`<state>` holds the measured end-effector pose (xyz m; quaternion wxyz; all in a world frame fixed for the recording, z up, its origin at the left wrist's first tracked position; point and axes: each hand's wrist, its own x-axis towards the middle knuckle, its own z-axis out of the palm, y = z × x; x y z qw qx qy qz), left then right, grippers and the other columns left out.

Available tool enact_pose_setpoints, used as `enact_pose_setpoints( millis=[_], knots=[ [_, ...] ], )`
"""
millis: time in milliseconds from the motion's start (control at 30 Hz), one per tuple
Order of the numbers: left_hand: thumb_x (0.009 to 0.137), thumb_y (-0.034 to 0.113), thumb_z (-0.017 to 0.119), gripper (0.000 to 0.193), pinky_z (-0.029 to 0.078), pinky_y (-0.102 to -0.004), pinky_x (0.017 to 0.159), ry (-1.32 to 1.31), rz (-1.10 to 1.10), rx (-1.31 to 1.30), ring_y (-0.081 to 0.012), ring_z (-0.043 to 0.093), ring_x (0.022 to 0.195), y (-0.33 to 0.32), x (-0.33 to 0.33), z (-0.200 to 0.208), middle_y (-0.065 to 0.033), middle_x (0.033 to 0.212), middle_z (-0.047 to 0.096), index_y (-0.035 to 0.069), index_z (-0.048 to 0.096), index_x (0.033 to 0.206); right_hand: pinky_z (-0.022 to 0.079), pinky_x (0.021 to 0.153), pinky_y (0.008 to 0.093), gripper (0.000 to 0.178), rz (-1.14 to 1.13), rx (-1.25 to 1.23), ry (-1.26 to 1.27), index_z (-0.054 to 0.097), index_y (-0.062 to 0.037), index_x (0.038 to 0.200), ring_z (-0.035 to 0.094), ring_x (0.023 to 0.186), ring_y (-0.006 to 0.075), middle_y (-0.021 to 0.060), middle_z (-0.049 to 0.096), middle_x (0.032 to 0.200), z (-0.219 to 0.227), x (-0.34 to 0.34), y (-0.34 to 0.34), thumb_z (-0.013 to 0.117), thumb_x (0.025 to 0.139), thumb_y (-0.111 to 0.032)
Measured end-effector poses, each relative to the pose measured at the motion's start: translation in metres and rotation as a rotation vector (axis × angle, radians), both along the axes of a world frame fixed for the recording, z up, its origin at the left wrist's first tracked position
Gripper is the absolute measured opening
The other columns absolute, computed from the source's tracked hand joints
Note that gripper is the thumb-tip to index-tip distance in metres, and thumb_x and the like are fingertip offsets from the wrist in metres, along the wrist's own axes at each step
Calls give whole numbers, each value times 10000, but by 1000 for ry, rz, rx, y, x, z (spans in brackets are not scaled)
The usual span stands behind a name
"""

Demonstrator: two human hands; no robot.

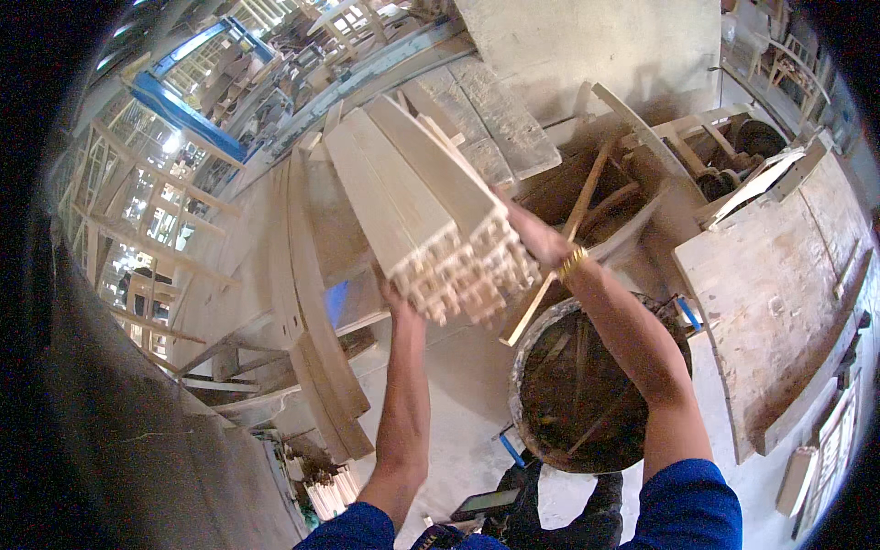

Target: The person uses a table saw to cut multiple pieces of light-colored wood. They feed the wood through the saw blade one at a time, then stack the cut pieces on a nearby pallet. The person also briefly moves a stack of wood to a different location on the floor.

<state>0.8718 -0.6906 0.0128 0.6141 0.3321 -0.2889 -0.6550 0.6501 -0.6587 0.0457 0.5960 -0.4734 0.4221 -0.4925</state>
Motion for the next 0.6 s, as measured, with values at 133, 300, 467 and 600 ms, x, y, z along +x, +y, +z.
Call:
enact_pose_setpoints(
  millis=[133,300,467,600],
  knots=[
    [909,556,456,688,427,-419,969,98,-24,-3,-256,467,1163,68,-11,-7,-129,1310,411,85,309,1388,169,1144,387,768,-32,2,-68,118,-68,1478,182,1394,246,145,139,1529,-27,-19,49,271,941,-595],
    [937,522,419,592,442,-365,940,-337,-74,-27,-206,484,1116,85,-11,25,-99,1206,455,80,355,1326,203,1132,384,789,193,120,-279,180,-65,1470,189,1393,234,146,185,1518,-15,-16,65,308,920,-617],
    [940,536,390,581,502,-357,827,-232,-155,12,-193,506,1079,54,34,-6,-97,1154,477,78,374,1297,361,1037,334,596,313,293,-613,424,-54,1363,446,1237,179,102,469,1364,-15,4,22,371,965,-495],
    [940,537,391,587,495,-360,839,-130,-349,35,-198,497,1090,51,-32,-17,-99,1168,471,78,368,1305,334,1066,349,532,38,-93,-141,438,-41,1351,434,1258,205,96,445,1393,-47,-31,25,395,977,-417]
  ],
)
